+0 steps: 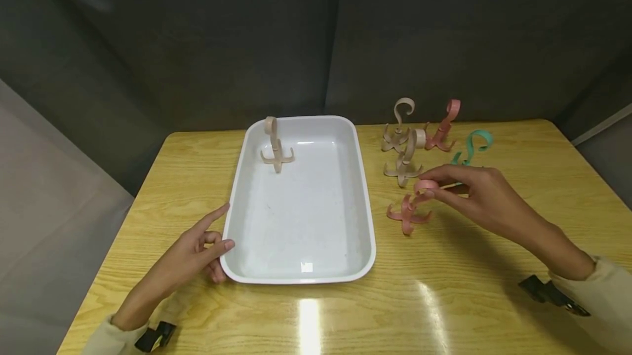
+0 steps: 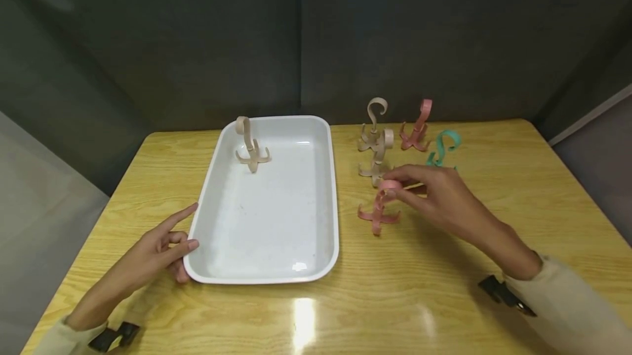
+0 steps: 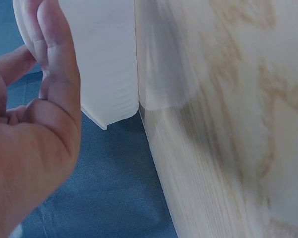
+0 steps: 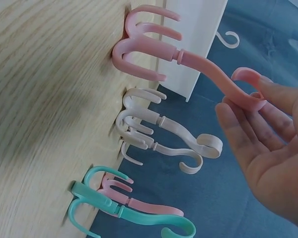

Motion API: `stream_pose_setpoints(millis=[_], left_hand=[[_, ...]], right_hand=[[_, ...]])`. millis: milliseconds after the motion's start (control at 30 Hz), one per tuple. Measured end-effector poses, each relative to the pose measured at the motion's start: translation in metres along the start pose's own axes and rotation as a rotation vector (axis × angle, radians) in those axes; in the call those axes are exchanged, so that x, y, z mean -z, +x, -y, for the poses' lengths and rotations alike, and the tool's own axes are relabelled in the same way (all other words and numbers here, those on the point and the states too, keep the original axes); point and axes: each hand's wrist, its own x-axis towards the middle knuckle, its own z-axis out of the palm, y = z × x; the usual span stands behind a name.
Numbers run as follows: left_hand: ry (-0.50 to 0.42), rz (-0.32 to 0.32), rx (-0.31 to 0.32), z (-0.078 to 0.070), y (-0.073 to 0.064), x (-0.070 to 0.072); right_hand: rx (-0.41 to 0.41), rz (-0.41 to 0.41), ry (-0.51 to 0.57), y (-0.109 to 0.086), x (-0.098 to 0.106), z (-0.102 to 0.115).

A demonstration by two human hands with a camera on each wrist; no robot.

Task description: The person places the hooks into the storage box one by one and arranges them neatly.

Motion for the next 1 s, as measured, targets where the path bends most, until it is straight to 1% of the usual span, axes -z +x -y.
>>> stream_pose_setpoints(millis=[367, 600, 1000], left_hand=[[-0.002, -0.004, -0.008, 0.0000, 0.0004, 0.0000], [-0.003, -0.003, -0.006, -0.0005, 0.0001, 0.0000], [-0.011, 0.005, -0.006, 0.0003, 0.0001, -0.0002]], right_hand=[[-0.020, -0.017, -0.031, 0.0007, -0.0014, 0.0010], [-0.014, -0.037, -0.043, 0.0005, -0.0023, -0.0003], [-0.002, -0.044, -0.025, 0.0032, -0.0029, -0.0030]])
